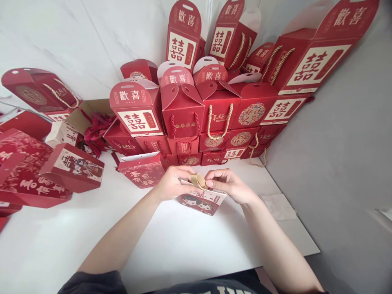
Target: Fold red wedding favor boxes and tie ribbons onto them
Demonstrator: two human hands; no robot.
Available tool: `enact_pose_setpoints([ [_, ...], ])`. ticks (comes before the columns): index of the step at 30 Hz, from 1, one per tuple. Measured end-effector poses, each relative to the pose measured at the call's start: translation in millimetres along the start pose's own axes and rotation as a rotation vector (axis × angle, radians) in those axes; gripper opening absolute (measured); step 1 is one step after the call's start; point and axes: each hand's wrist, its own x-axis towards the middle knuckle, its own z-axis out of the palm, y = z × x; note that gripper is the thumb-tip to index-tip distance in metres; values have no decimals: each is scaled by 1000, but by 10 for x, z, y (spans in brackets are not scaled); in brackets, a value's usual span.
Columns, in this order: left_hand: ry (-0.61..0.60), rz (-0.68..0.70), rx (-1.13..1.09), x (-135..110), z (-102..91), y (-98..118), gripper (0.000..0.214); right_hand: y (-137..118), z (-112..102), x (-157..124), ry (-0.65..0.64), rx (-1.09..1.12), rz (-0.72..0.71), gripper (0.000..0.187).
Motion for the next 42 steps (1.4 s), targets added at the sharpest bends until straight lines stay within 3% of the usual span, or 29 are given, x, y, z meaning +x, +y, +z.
enact_pose_setpoints([
  [5, 3, 22, 53, -4, 9, -3, 16, 22, -24, -3, -9, -40, -29, 28],
  [11, 39, -39, -13, -6, 18, -19, 19, 17, 28, 2, 120, -72, -91, 25],
  [23, 34, 3, 7, -20, 37, 6, 17, -16, -14, -39, 135, -170, -152, 17],
  [32, 19, 57, 91, -11, 24, 18, 15, 0, -5, -22, 92, -40, -51, 18],
  [42, 21, 27, 65, -12, 30, 8, 16, 3, 14, -17, 134, -48, -75, 19],
])
